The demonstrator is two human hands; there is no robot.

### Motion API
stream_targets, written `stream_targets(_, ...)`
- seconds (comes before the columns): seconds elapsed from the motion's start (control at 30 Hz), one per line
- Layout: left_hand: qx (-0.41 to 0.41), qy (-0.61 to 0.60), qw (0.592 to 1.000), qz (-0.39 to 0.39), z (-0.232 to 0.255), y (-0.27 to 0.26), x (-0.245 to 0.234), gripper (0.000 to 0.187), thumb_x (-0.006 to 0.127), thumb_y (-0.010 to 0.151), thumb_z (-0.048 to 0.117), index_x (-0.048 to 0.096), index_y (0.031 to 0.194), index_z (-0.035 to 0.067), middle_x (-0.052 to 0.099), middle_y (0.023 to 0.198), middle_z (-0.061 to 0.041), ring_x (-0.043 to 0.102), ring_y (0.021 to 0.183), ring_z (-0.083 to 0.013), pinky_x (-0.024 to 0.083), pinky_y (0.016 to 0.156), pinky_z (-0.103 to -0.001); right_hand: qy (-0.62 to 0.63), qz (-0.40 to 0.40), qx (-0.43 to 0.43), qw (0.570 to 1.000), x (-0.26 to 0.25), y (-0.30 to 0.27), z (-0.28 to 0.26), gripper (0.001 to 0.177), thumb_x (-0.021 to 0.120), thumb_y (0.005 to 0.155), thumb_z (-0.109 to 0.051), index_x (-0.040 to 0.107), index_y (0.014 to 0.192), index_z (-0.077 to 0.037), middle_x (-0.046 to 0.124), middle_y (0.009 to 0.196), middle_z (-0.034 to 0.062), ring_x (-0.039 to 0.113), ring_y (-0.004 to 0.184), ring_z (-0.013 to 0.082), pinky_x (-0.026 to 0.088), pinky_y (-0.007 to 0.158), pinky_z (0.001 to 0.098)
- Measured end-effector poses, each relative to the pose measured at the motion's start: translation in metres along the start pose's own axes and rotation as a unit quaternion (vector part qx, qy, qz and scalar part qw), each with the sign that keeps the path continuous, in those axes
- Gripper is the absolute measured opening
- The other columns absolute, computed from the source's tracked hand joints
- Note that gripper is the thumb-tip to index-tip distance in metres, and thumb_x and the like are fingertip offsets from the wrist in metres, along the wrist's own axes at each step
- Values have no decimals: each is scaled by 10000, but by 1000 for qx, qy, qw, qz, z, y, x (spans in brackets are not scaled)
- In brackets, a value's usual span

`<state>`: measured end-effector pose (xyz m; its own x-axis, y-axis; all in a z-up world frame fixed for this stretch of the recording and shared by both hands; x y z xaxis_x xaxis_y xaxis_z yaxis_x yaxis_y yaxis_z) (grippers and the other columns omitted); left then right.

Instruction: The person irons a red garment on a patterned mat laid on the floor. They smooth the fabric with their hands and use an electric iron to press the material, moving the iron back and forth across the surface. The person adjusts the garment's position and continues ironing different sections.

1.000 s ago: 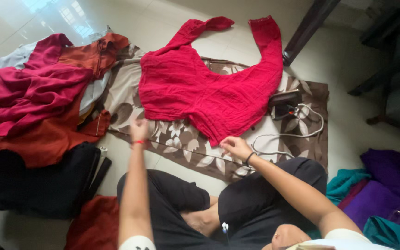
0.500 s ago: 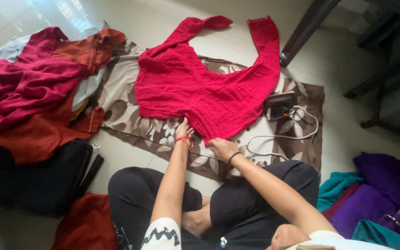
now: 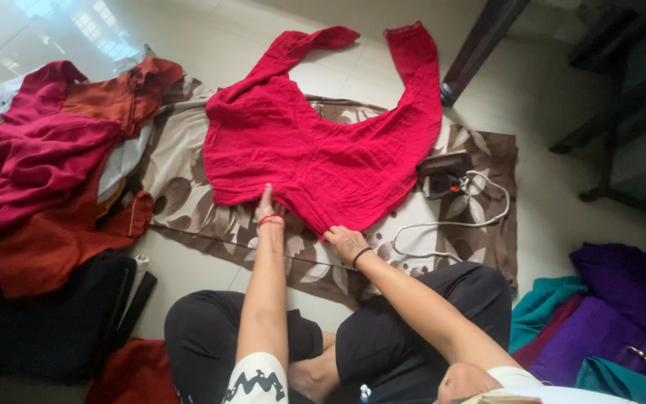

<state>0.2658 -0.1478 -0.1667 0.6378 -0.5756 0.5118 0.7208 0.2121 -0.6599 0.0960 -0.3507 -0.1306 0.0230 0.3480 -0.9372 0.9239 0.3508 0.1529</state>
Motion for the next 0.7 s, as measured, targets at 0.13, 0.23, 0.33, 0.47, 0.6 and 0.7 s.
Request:
stream_targets(0.13, 85, 23, 993, -84, 32, 0, -6, 421, 859, 825, 142, 606, 1161, 107, 670, 869, -61, 584, 585, -178, 488, 489, -315, 53, 18, -49, 997, -31, -4, -19, 121, 677, 849, -162, 674, 963, -122, 645, 956, 75, 646, 962, 288, 563, 778, 434)
stream_targets(0.23, 105, 60, 992, -31, 53, -7, -23, 520, 804, 809, 76, 600, 1277, 179, 684, 894, -44, 601, 616, -167, 530, 522, -311, 45, 32, -85, 995, -53, -6, -34, 156, 691, 811, -155, 667, 958, -111, 645, 940, 77, 647, 940, 295, 557, 795, 431)
stream_targets(0.33, 143, 81, 986, -40, 72, -24, -50, 504, 777, 864, 122, 605, 1338, 125, 687, 905, -21, 638, 661, -159, 536, 540, -303, 84, 47, -115, 989, -62, -11, -46, 186, 684, 833, -162, 659, 1009, -110, 649, 970, 87, 655, 925, 307, 550, 797, 437)
stream_targets(0.47, 170, 46, 984, 5, 86, -52, -96, 482, 756, 906, 203, 623, 1365, 148, 692, 945, -25, 619, 690, -141, 535, 586, -284, 102, 19, -169, 980, -52, -21, -65, 200, 641, 899, -147, 638, 1097, -117, 652, 1015, 97, 674, 951, 307, 559, 797, 426)
stream_targets(0.6, 275, 170, 931, 171, 84, -71, -111, 670, 790, 767, 84, 471, 1349, 171, 643, 1018, -85, 668, 792, -211, 591, 659, -379, 42, -165, -154, 973, -40, -30, -69, 228, 669, 931, -243, 662, 1141, -155, 688, 1022, 104, 692, 904, 330, 542, 720, 471)
stream_targets(0.7, 527, 430, 712, 174, 75, -98, -106, 561, 707, 823, 86, 585, 1370, 89, 644, 1132, -177, 636, 1006, -351, 536, 860, -478, 59, -88, -147, 983, -42, -28, -53, 177, 667, 933, -247, 700, 1092, -176, 727, 1006, 90, 723, 923, 297, 578, 773, 428)
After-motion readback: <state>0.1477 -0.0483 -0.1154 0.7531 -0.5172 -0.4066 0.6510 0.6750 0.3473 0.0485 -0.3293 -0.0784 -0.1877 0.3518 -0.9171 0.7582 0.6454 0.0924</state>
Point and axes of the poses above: each hand's wrist, its own y-axis towards the middle knuckle, its own x-axis out of the palm, z = x × y, the point moved 2 cm from there along y, towards the middle knuckle
